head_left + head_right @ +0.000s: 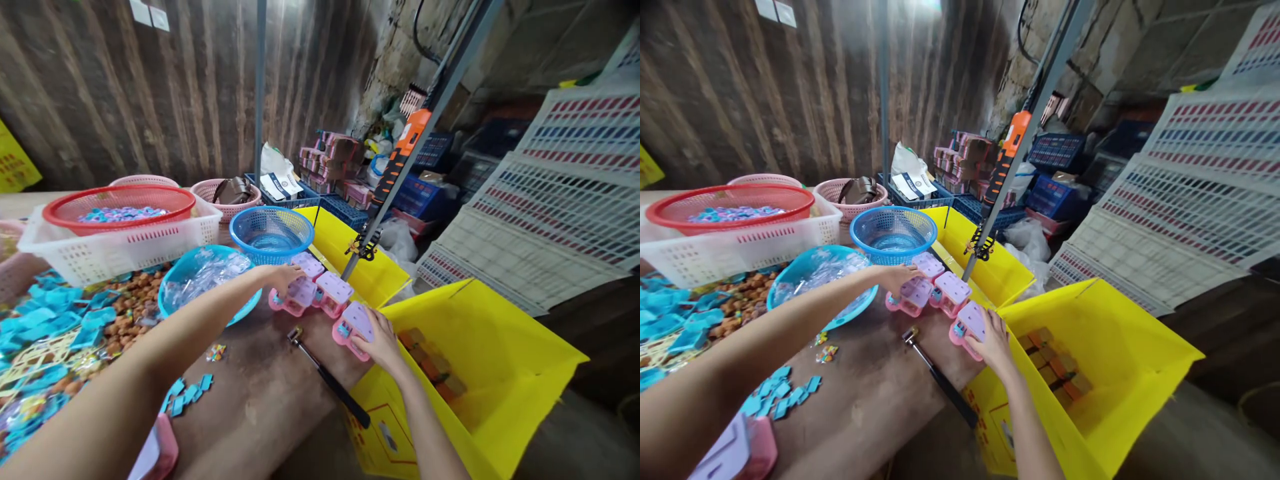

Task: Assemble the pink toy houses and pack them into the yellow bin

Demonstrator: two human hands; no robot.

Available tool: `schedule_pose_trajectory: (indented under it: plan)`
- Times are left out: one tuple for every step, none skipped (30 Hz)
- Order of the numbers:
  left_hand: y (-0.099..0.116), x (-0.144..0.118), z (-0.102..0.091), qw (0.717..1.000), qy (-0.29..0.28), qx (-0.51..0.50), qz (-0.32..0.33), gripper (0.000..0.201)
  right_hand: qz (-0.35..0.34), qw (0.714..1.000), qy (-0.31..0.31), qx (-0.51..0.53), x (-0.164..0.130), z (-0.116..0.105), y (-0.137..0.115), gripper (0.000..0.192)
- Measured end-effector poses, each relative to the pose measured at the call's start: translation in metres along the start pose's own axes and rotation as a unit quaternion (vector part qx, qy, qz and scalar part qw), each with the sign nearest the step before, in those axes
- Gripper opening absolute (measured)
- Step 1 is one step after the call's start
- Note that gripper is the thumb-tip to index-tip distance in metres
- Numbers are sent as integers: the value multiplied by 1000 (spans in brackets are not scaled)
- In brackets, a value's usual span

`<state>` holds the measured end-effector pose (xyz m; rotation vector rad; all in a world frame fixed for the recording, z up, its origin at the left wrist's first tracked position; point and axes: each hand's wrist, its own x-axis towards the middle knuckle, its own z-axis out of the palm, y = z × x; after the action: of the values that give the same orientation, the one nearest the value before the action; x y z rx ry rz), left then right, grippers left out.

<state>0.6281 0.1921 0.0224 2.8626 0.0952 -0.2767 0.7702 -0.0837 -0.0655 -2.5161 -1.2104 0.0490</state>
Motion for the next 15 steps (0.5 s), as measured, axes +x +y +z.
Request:
schedule_pose_trajectory:
  plan:
    - [-2,6,0,1000,-9,7,-3,89,-2,1000,5,1,-2,1,2,76]
    - [-4,10,0,1000,-17,11,-7,89,-5,1000,12,2,-4,2,4,76]
    - [-5,12,0,1000,-22,14,-13,89,-9,1000,18,4,-6,2,5,76]
    - [-6,11,1,1000,-20,13,-20,89,-12,1000,24,6,-9,2,6,75]
    - [-5,8,2,999,-18,10,-30,87,-14,999,32,8,-11,1,5,74]
    - [-3,3,4,999,-6,6,-43,83,-15,999,45,10,-14,0,2,72]
    - [1,-4,6,998,17,1,-55,77,-19,998,64,12,-16,-2,-2,70]
    - [6,-12,8,997,49,-5,-61,69,-27,995,90,16,-19,-4,-9,67]
    - [12,-22,9,994,84,-10,-65,62,-41,992,120,26,-21,-5,-19,64]
    - [17,-33,9,991,122,-17,-57,57,-60,986,147,43,-24,-5,-32,61]
    - [22,-46,8,988,141,-26,-49,54,-86,980,163,70,-26,-4,-47,57]
    - [25,-61,6,988,141,-37,-54,52,-117,975,159,106,-30,-1,-65,54]
    - [27,-79,4,986,145,-48,-63,52,-153,968,136,144,-34,4,-85,50]
    - [29,-101,2,985,142,-64,-71,53,-195,959,94,180,-39,10,-107,48]
    - [30,-127,1,985,129,-80,-79,57,-245,946,40,210,-45,17,-131,47]
